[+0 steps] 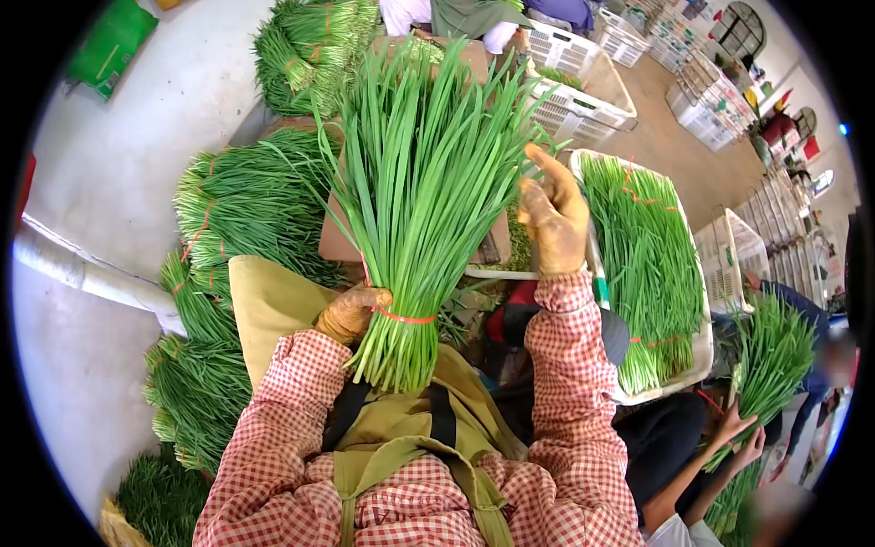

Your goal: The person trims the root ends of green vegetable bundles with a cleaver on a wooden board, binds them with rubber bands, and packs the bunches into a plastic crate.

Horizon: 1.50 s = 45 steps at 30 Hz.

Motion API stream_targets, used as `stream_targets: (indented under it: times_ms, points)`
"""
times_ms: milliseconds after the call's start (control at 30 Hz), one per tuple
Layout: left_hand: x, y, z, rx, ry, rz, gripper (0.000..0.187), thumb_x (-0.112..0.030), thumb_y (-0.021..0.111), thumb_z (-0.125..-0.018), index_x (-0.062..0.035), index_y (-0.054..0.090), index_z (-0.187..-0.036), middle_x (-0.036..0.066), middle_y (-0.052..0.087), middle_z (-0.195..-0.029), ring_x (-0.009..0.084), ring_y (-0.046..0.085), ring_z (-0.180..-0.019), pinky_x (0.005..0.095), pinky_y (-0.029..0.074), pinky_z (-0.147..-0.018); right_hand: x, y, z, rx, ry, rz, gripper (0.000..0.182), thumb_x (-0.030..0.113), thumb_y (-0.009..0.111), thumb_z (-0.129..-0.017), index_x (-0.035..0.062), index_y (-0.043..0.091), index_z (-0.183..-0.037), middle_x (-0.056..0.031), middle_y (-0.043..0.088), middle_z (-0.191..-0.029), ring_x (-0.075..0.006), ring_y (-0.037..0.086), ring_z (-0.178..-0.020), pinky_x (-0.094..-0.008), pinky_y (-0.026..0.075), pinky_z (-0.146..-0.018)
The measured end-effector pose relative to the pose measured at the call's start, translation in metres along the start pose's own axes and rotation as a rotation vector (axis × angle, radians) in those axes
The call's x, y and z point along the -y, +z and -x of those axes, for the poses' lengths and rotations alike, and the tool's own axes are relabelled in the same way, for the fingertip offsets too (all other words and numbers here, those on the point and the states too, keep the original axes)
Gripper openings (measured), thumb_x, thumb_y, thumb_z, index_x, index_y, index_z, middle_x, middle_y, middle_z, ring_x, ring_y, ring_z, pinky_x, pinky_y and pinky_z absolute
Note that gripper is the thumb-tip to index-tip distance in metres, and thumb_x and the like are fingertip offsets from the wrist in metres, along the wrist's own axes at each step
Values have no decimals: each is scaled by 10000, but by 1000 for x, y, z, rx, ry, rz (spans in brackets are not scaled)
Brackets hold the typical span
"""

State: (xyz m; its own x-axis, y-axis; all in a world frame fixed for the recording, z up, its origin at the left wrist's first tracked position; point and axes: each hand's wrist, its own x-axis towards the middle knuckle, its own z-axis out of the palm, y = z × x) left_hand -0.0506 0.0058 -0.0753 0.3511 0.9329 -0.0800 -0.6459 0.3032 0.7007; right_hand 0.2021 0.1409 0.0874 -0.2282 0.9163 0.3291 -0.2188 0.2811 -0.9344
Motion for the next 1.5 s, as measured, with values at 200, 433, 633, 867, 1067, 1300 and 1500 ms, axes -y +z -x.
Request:
stream_targets:
  times_ms: [200, 433, 633, 867, 1067, 1300, 1500]
  points:
    - [12, -17, 3, 54, 31, -50, 643, -261, 762, -764, -1, 543, -1310, 118, 601, -1282, 250, 560, -1170, 385, 404, -1042, -22, -1, 0, 96, 322, -40, 145, 144, 601, -946, 16, 622, -1011, 46, 516, -643, -28, 431, -479, -173, 325, -436]
    - [1, -14, 17, 64, -19, -2, 704, -274, 766, -759, 8, 499, -1345, 134, 583, -1307, 269, 543, -1202, 413, 405, -1049, -18, -61, -33, -169, 249, -633, 195, 234, 586, -950, 48, 601, -1007, -15, 619, -681, -51, 463, -426, -165, 343, -348]
    - [-9, -5, 7, 111, 36, 0, 748, -286, 761, -747, 12, 467, -1367, 152, 545, -1348, 287, 540, -1204, 421, 390, -1068, -19, -69, -32, -96, 480, -75, 444, 387, 577, -950, 57, 562, -1247, -51, 622, -694, -55, 441, -398, -175, 282, -344]
    - [-6, -11, 11, 82, 52, 44, 661, -214, 726, -768, 24, 490, -1338, 154, 591, -1282, 278, 564, -1171, 405, 394, -1062, 1, -40, -61, 131, 388, -422, 371, 334, 599, -950, 60, 590, -1200, 14, 522, -649, -34, 324, -395, -173, 236, -360]
    - [-9, 5, 15, 20, 41, -147, 641, -193, 728, -796, -7, 478, -1356, 101, 599, -1254, 220, 558, -1134, 354, 401, -1022, -49, -95, -142, -272, 158, -572, 211, 184, 565, -958, 8, 623, -1059, 11, 585, -715, -53, 457, -487, -194, 344, -383]
    - [-28, 40, 10, -72, 164, 140, 582, -258, 656, -863, -1, 475, -1353, 180, 589, -1281, 284, 600, -1137, 410, 476, -1002, -49, -122, -43, 17, 774, 300, 693, 559, 487, -939, 32, 413, -1382, -231, 641, -1146, -264, 664, -900, -358, 512, -747]
    - [-19, 3, -18, -371, 54, 513, 422, -295, 691, -883, -17, 596, -1185, 165, 685, -1061, 268, 688, -892, 410, 573, -824, -107, -77, 56, 399, 1185, 314, 940, 788, 382, -843, 44, 404, -1418, -234, 561, -1301, -362, 549, -1193, -486, 368, -1042]
